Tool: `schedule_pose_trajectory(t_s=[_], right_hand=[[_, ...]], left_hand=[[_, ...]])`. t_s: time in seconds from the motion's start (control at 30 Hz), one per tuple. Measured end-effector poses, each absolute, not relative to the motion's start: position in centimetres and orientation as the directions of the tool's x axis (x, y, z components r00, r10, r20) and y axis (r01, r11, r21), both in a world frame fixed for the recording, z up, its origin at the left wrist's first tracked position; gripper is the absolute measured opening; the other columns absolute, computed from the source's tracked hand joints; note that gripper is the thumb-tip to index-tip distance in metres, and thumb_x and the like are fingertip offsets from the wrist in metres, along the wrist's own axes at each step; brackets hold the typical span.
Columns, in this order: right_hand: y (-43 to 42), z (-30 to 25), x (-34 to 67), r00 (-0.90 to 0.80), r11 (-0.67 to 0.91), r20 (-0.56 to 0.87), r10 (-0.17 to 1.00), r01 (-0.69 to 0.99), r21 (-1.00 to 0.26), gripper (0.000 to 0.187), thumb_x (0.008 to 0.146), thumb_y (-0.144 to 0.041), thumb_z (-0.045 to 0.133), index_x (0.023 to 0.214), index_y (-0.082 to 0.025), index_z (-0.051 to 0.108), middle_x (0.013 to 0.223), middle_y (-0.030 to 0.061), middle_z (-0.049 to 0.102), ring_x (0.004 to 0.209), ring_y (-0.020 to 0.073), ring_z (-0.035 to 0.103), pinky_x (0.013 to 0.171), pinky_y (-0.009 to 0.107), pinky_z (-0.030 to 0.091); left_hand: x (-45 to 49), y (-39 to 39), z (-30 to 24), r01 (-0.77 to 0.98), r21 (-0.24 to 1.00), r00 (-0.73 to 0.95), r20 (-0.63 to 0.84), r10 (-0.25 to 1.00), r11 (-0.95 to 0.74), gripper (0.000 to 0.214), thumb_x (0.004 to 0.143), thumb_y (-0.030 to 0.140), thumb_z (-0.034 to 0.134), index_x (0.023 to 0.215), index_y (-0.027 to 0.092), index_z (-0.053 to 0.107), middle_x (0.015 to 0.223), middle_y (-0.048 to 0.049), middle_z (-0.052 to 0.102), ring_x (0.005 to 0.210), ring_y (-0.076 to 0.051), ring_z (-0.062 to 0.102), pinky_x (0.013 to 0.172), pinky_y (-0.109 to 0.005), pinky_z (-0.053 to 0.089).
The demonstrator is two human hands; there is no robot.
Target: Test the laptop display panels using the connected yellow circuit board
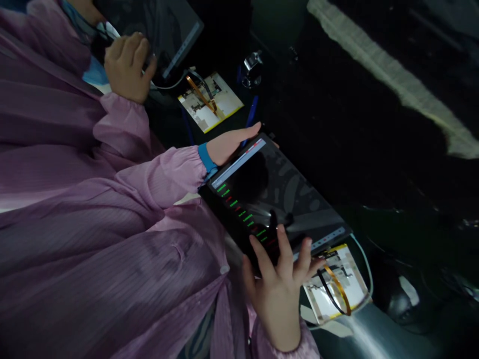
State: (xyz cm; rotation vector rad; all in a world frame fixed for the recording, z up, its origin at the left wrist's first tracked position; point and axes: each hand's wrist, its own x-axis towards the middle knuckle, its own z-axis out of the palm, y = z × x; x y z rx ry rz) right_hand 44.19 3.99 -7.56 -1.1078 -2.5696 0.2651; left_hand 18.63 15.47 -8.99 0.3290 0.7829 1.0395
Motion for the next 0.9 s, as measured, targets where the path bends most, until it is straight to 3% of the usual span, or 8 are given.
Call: schedule_pose_trajectory(t_s=[0.2, 0.37, 0.67, 0.9], right_hand=[[3.84, -8.26, 43.58, -0.663, 0.704, 0.239, 0.710, 0.664, -0.251, 0.025, 0.091, -0.039, 0.052, 0.106, -0.025, 0.066, 0.152, 0.0030, 0.031, 0.142, 0.0421, 0.010, 0.105, 0.074, 0.012], [4.06, -8.33, 43.58, -0.660, 0.704, 0.244, 0.710, 0.663, -0.255, 0.029, 0.093, -0.042, 0.048, 0.112, -0.026, 0.063, 0.154, 0.0017, 0.027, 0.142, 0.0421, 0.010, 0.105, 0.074, 0.010], [4.43, -8.10, 43.75, -0.706, 0.737, 0.211, 0.676, 0.649, -0.189, 0.039, 0.086, -0.029, 0.060, 0.125, -0.027, 0.058, 0.153, 0.0067, 0.027, 0.140, 0.0479, 0.011, 0.100, 0.081, 0.010], [4.52, -8.19, 43.70, -0.715, 0.743, 0.205, 0.669, 0.647, -0.169, 0.036, 0.087, -0.030, 0.059, 0.123, -0.026, 0.059, 0.153, 0.0091, 0.027, 0.141, 0.0471, 0.009, 0.099, 0.082, 0.010]], left_hand=[[18.63, 15.39, -9.15, -0.611, 0.625, 0.282, -0.401, 0.872, 0.485, 0.057, 0.100, 0.046, 0.029, 0.090, 0.007, 0.069, 0.086, -0.0096, 0.073, 0.100, -0.025, 0.067, 0.109, -0.047, 0.035], [18.56, 15.37, -8.98, -0.591, 0.628, 0.306, -0.407, 0.861, 0.507, 0.059, 0.100, 0.047, 0.025, 0.093, 0.009, 0.069, 0.078, -0.0060, 0.072, 0.097, -0.023, 0.068, 0.107, -0.045, 0.038], [18.43, 15.47, -9.77, -0.659, 0.563, 0.348, -0.358, 0.866, 0.498, 0.055, 0.098, 0.048, 0.034, 0.090, 0.008, 0.070, 0.084, -0.0125, 0.073, 0.082, -0.023, 0.070, 0.103, -0.044, 0.040], [18.54, 15.42, -9.47, -0.670, 0.535, 0.344, -0.391, 0.854, 0.515, 0.056, 0.099, 0.047, 0.033, 0.085, 0.009, 0.071, 0.077, -0.0103, 0.074, 0.072, -0.020, 0.069, 0.100, -0.043, 0.044]])
